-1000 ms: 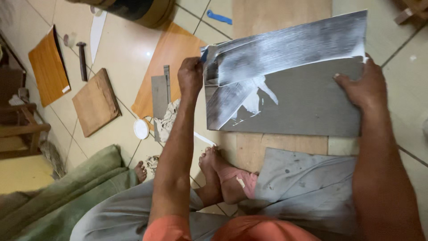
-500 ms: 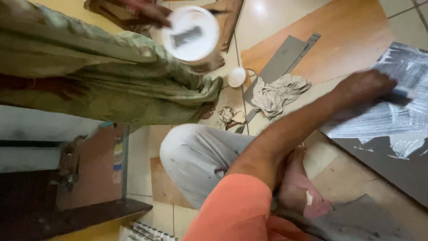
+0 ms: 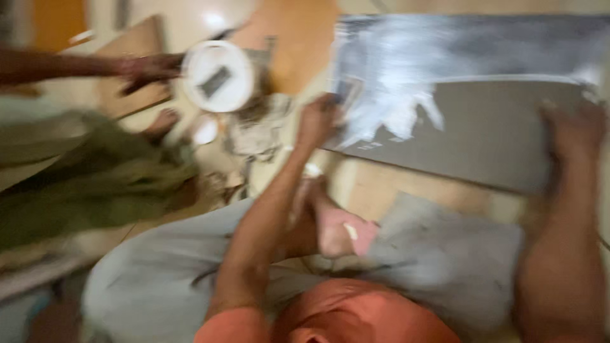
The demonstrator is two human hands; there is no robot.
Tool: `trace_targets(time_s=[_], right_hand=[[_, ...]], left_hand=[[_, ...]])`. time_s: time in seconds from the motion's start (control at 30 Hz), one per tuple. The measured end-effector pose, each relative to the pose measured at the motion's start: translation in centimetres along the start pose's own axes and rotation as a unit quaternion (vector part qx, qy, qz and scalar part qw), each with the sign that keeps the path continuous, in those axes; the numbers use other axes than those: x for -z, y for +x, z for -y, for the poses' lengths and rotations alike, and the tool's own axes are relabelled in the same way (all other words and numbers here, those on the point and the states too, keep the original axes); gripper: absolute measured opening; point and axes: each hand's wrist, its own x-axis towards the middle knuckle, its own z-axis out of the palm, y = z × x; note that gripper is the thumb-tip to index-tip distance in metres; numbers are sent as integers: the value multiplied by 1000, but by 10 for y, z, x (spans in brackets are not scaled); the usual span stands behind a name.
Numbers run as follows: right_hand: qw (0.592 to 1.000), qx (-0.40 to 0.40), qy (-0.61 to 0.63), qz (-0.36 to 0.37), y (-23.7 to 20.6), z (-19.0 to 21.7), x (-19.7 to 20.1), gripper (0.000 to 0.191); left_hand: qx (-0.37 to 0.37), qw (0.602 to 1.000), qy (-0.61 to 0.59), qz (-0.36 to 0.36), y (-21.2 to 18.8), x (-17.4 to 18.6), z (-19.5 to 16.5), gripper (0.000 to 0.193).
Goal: The person sits on the floor and applies white glue to several wooden boards using a blue plastic spreader. They handle multiple boards, flipping them over and spreading the glue across the surfaces.
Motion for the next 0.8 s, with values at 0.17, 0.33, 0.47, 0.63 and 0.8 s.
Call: trace_targets(time_s=[0.17,0.33,0.47,0.63,0.8], right_hand=[[863,-254,418,123,-10,-15,48,69],[943,-139,227,200,-16,-18,70,73],[952,-148,182,197,-18,-39,57,69],[944,-167,228,173,-23,-45,50,73],[932,-180,261,177,-21,-38,63,68]], left_hand=[[-75,985,102,-119,1,-13,10,16],[-64,963,230,-128,-7,-21,11,17],[-8,959,257,-116,-1,-48,0,18],[-37,959,241,-144,10,-120,-46,15],[-118,974,171,-87,25,-207,-113,17]])
